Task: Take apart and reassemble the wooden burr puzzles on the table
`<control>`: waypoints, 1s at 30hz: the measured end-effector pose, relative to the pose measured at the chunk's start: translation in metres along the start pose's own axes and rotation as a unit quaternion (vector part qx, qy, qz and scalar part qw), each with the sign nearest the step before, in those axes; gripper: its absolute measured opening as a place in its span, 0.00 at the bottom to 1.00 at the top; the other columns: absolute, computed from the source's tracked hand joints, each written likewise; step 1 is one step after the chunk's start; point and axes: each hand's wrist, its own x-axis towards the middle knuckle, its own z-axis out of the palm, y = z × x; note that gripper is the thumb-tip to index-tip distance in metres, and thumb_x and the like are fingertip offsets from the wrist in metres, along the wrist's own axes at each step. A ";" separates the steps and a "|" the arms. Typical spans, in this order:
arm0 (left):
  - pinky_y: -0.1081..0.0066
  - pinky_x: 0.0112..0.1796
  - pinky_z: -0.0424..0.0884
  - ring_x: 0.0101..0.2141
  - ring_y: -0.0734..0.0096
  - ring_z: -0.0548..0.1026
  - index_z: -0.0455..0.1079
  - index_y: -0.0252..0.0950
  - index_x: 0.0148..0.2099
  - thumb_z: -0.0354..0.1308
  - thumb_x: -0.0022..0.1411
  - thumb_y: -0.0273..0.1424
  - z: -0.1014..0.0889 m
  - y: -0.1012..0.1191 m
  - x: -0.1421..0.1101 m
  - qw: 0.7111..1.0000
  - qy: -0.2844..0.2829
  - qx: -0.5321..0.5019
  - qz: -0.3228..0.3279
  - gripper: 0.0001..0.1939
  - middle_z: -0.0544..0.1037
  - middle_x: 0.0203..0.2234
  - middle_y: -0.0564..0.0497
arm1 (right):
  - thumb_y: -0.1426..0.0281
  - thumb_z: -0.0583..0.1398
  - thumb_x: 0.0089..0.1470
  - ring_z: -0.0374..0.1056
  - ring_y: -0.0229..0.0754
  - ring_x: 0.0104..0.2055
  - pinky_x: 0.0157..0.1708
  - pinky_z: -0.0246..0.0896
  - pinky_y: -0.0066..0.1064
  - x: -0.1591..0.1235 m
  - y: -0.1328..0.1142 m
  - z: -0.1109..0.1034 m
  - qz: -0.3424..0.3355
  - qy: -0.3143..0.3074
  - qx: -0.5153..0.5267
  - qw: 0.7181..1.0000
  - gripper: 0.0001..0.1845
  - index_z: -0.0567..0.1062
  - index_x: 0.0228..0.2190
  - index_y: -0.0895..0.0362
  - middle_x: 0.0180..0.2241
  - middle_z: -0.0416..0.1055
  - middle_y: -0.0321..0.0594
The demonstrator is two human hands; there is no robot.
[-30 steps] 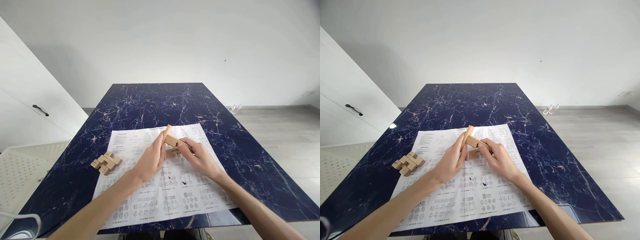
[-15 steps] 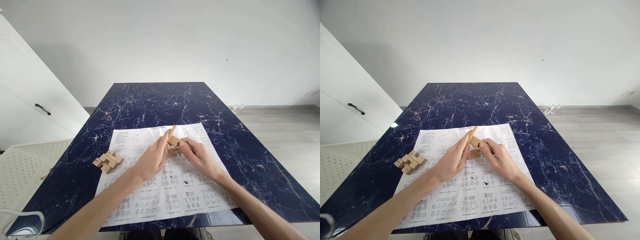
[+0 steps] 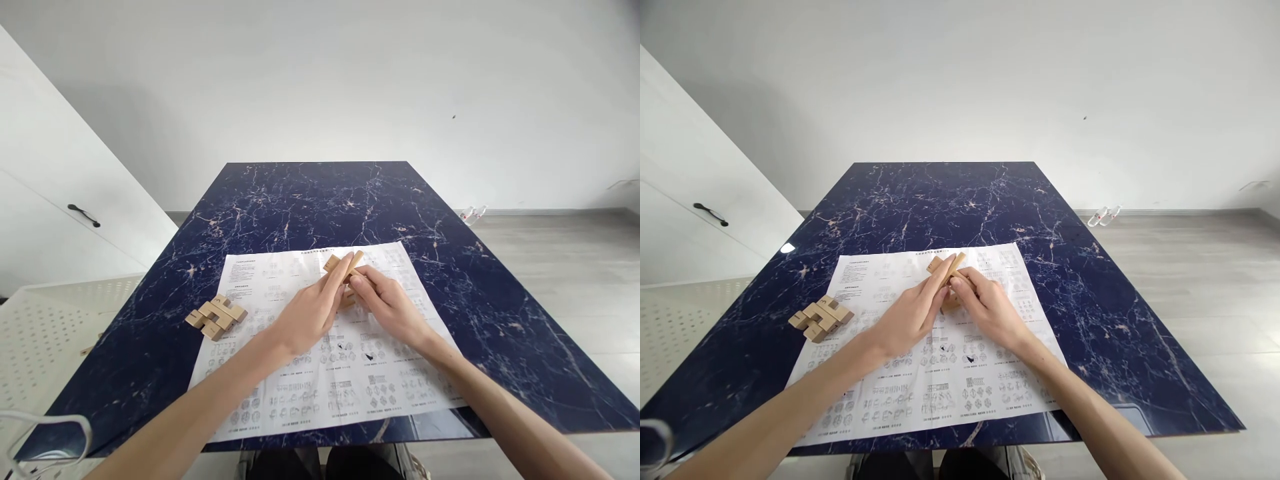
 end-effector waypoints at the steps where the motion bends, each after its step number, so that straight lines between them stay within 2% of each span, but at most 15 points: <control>1: 0.62 0.38 0.85 0.43 0.59 0.87 0.33 0.50 0.83 0.41 0.84 0.32 0.000 -0.001 0.000 1.000 0.007 0.008 0.000 0.34 0.69 0.72 0.34 | 0.53 0.53 0.76 0.55 0.38 0.28 0.28 0.51 0.34 0.000 0.000 0.001 -0.001 -0.008 0.015 1.000 0.19 0.72 0.41 0.54 0.29 0.61 0.32; 6: 0.62 0.37 0.84 0.38 0.62 0.86 0.37 0.45 0.83 0.40 0.84 0.34 0.000 -0.003 -0.002 1.000 0.022 0.012 -0.017 0.32 0.77 0.64 0.33 | 0.52 0.50 0.78 0.49 0.37 0.27 0.27 0.49 0.35 -0.001 -0.002 0.003 -0.009 -0.052 0.076 0.996 0.20 0.70 0.42 0.53 0.27 0.54 0.29; 10: 0.64 0.35 0.81 0.39 0.59 0.85 0.45 0.43 0.82 0.41 0.84 0.34 0.001 0.002 -0.001 0.999 0.039 -0.006 -0.030 0.29 0.82 0.57 0.37 | 0.52 0.50 0.78 0.49 0.38 0.27 0.27 0.49 0.35 0.000 -0.005 0.004 -0.006 -0.061 0.081 0.995 0.20 0.69 0.40 0.53 0.28 0.52 0.29; 12: 0.65 0.34 0.79 0.36 0.61 0.84 0.47 0.43 0.81 0.42 0.83 0.34 0.001 0.003 -0.001 0.998 0.046 -0.003 -0.032 0.29 0.83 0.53 0.38 | 0.52 0.50 0.78 0.49 0.38 0.27 0.28 0.50 0.35 0.000 -0.005 0.004 -0.004 -0.064 0.079 0.995 0.20 0.69 0.40 0.52 0.28 0.53 0.29; 15: 0.68 0.30 0.76 0.29 0.66 0.80 0.51 0.44 0.81 0.44 0.82 0.33 0.001 0.002 -0.001 0.998 0.058 0.000 -0.039 0.29 0.84 0.51 0.40 | 0.52 0.50 0.78 0.50 0.39 0.28 0.29 0.51 0.36 0.000 -0.003 0.005 0.002 -0.070 0.084 0.994 0.20 0.68 0.40 0.52 0.28 0.53 0.30; 18: 0.68 0.31 0.74 0.31 0.66 0.80 0.53 0.44 0.79 0.45 0.81 0.32 -0.001 0.002 -0.001 0.997 0.062 -0.007 -0.037 0.29 0.83 0.53 0.40 | 0.52 0.51 0.78 0.50 0.39 0.27 0.29 0.50 0.36 0.001 -0.002 0.003 0.010 -0.075 0.106 0.991 0.19 0.69 0.42 0.52 0.28 0.54 0.29; 21: 0.69 0.30 0.70 0.27 0.68 0.75 0.51 0.42 0.79 0.48 0.81 0.36 -0.004 0.004 0.000 0.996 0.069 -0.018 -0.046 0.30 0.84 0.44 0.44 | 0.51 0.55 0.76 0.46 0.37 0.26 0.26 0.45 0.35 0.003 -0.005 -0.001 0.031 -0.088 0.178 0.980 0.19 0.70 0.41 0.53 0.27 0.53 0.28; 23: 0.70 0.30 0.68 0.26 0.69 0.72 0.50 0.40 0.79 0.53 0.79 0.40 -0.005 0.006 0.001 0.992 0.099 -0.040 -0.060 0.33 0.80 0.38 0.48 | 0.52 0.57 0.75 0.41 0.36 0.24 0.25 0.40 0.35 0.005 -0.007 -0.005 0.054 -0.083 0.244 0.965 0.19 0.69 0.38 0.53 0.26 0.50 0.27; 25: 0.67 0.33 0.70 0.31 0.67 0.72 0.48 0.39 0.78 0.54 0.78 0.43 -0.005 0.006 0.002 0.984 0.145 -0.068 -0.076 0.35 0.77 0.40 0.49 | 0.53 0.58 0.74 0.37 0.36 0.24 0.25 0.36 0.35 0.006 -0.009 -0.010 0.072 -0.065 0.295 0.951 0.20 0.67 0.33 0.52 0.25 0.47 0.26; 27: 0.62 0.43 0.73 0.40 0.63 0.74 0.50 0.39 0.76 0.51 0.79 0.46 -0.006 0.005 0.003 0.974 0.185 -0.098 -0.087 0.32 0.74 0.46 0.46 | 0.55 0.57 0.75 0.35 0.35 0.23 0.25 0.35 0.35 0.006 -0.010 -0.014 0.085 -0.060 0.326 0.940 0.22 0.65 0.30 0.52 0.24 0.46 0.26; 29: 0.55 0.54 0.72 0.51 0.57 0.73 0.52 0.40 0.74 0.48 0.80 0.48 -0.008 0.004 0.004 0.969 0.195 -0.124 -0.088 0.29 0.72 0.55 0.41 | 0.55 0.58 0.74 0.34 0.35 0.22 0.24 0.35 0.35 0.006 -0.010 -0.016 0.103 -0.080 0.342 0.931 0.24 0.62 0.26 0.52 0.22 0.45 0.25; 30: 0.52 0.59 0.69 0.57 0.54 0.71 0.54 0.41 0.73 0.47 0.80 0.50 -0.010 0.004 0.005 0.971 0.184 -0.131 -0.080 0.29 0.69 0.59 0.39 | 0.55 0.58 0.73 0.34 0.35 0.21 0.24 0.36 0.35 0.006 -0.009 -0.016 0.114 -0.097 0.347 0.926 0.25 0.61 0.25 0.52 0.20 0.44 0.25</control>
